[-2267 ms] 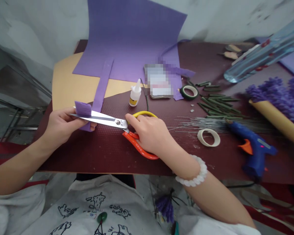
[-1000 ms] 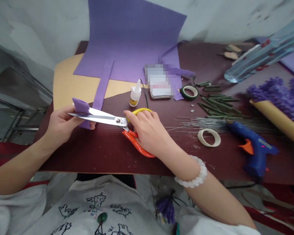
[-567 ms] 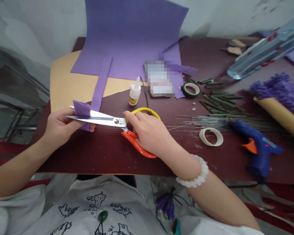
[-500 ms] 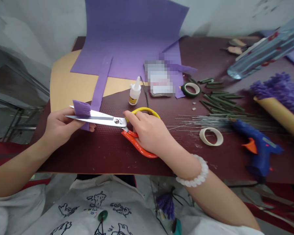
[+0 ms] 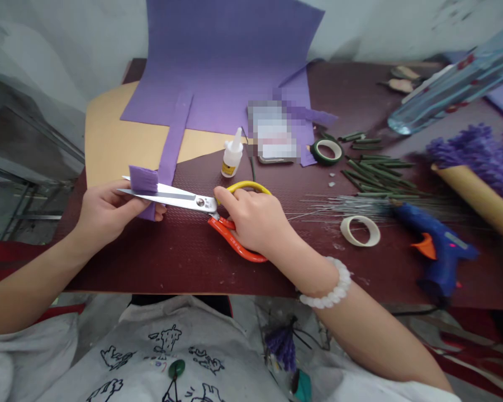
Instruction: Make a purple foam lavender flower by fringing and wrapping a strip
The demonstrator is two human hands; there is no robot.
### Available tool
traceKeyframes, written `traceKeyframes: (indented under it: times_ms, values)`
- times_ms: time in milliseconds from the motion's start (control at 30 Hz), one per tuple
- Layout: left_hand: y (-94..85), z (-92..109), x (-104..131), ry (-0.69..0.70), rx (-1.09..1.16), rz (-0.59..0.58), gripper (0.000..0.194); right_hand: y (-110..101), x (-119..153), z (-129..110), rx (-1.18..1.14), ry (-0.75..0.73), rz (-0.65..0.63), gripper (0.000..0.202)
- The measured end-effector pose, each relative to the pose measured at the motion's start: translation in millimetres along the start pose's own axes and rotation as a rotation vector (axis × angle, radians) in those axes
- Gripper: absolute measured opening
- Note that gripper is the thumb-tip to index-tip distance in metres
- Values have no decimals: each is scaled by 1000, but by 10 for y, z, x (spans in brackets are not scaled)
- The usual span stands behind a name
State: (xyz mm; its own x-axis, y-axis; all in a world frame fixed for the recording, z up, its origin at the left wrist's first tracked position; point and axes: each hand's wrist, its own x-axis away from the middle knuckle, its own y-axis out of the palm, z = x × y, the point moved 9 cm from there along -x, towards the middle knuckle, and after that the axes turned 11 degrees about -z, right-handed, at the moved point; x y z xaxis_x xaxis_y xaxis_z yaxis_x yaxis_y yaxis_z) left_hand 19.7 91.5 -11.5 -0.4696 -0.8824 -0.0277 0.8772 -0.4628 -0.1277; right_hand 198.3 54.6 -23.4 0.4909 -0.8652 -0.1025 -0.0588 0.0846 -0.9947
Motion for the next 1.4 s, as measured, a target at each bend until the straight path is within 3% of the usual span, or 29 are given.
traceKeyframes:
  times_ms: [300, 533, 733, 900, 1100, 1400]
  values:
    - [10, -4, -13, -19, 24, -6, 5, 57, -8, 62, -11, 53, -45, 32]
    - [22, 5, -34, 13, -11, -61, 8, 9, 15, 29, -59, 10, -18, 33]
    - [-21, 70, -15, 80, 14, -3, 7, -71, 43, 18, -79, -30, 46, 41]
    - [-75, 79, 35, 32, -75, 66, 8, -28, 25, 29, -108, -40, 3, 53]
    - [-4, 43, 54, -7, -125, 31, 12, -32, 30, 37, -59, -29, 4, 52]
    - [67, 78, 50, 2, -63, 5, 8, -37, 35, 58, -225, -38, 14, 50]
